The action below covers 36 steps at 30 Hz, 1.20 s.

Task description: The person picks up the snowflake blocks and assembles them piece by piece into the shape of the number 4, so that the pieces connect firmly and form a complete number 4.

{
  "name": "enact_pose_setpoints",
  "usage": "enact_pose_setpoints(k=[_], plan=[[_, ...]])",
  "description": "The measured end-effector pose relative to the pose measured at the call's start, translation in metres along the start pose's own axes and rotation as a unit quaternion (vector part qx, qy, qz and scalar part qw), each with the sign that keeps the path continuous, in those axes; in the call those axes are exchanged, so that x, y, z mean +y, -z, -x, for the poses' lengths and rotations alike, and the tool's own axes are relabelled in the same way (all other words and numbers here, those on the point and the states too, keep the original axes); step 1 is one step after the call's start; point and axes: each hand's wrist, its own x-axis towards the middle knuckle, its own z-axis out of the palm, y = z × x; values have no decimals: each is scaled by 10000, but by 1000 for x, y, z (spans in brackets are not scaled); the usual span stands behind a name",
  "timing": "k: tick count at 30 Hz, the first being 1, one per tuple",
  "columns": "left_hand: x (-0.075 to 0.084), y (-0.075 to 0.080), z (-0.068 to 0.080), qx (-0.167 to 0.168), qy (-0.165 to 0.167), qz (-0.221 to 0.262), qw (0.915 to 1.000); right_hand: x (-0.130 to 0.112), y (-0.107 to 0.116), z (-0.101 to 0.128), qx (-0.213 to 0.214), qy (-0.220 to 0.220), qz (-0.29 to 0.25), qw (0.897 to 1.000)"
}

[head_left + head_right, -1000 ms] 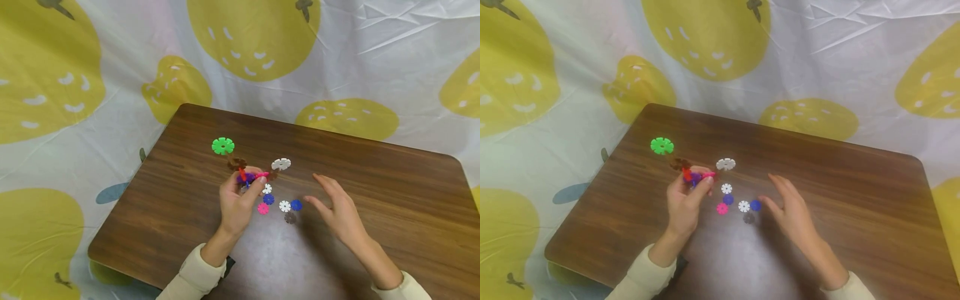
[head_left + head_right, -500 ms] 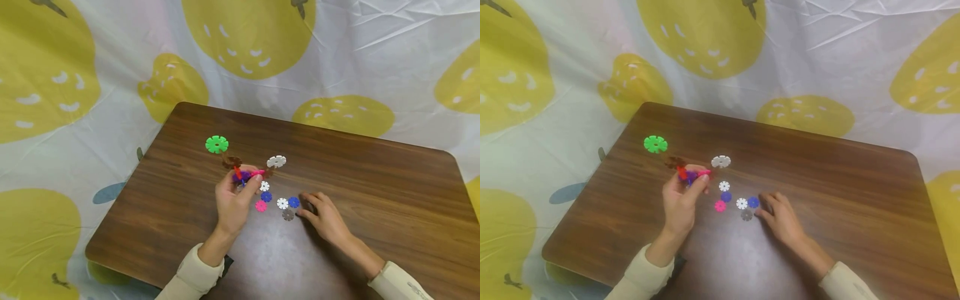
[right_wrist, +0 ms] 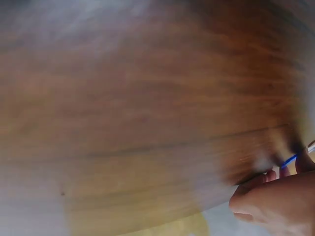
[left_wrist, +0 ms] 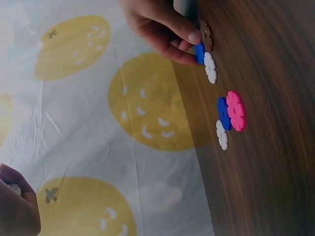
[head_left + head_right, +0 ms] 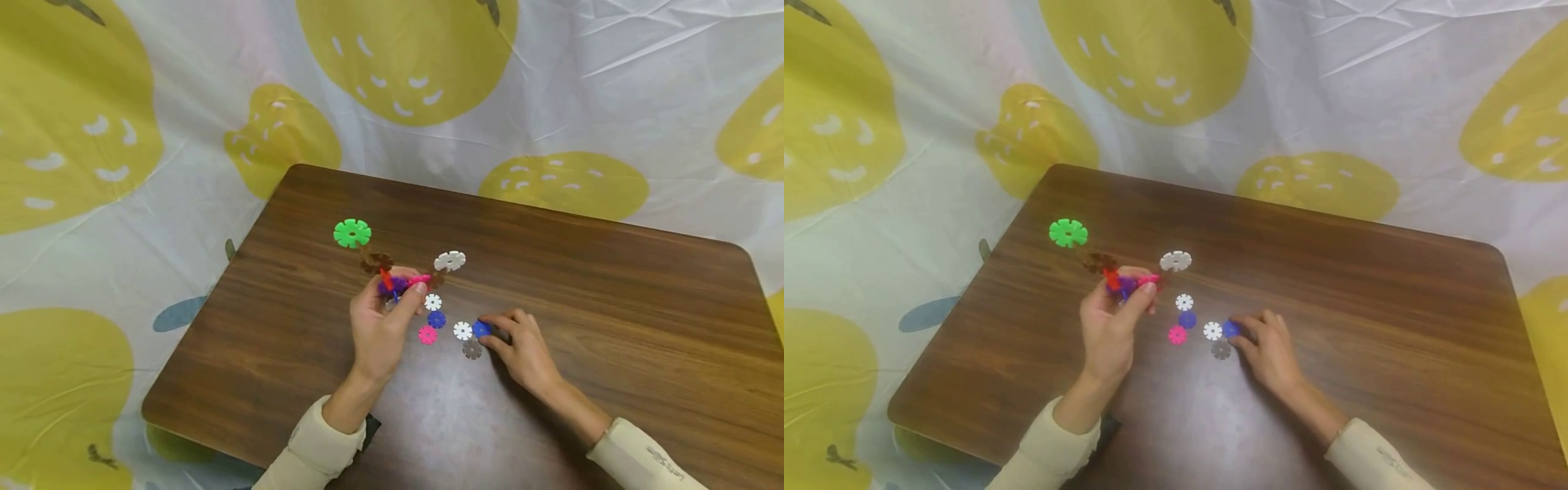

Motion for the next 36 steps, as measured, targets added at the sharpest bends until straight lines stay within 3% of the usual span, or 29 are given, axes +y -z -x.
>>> enact_pose_setpoints(k=[7,11,18,27,33,36], plan=[[-2,-1,1,-2,123,-12,9999,-3,6,-7,-417,-592,-334,9968],[-3,0,2,-9,197,-21,9998,-4,13,-7,-427,-753,-419,9954],[-4,2,1,-32,189,-45,9998,-21,36,-12,175,-597,-845,9945],[-4,2,1,-20,236,-80,9997,-63,63,-20,866,-259,-1093,9899],[-4,2,1,-56,200,-33,9998,-93,81,-20,1132,-255,-1821,9764],[-4,2,2,-50,193,-44,9998,-104,87,-20,1307,45,-2062,9697]])
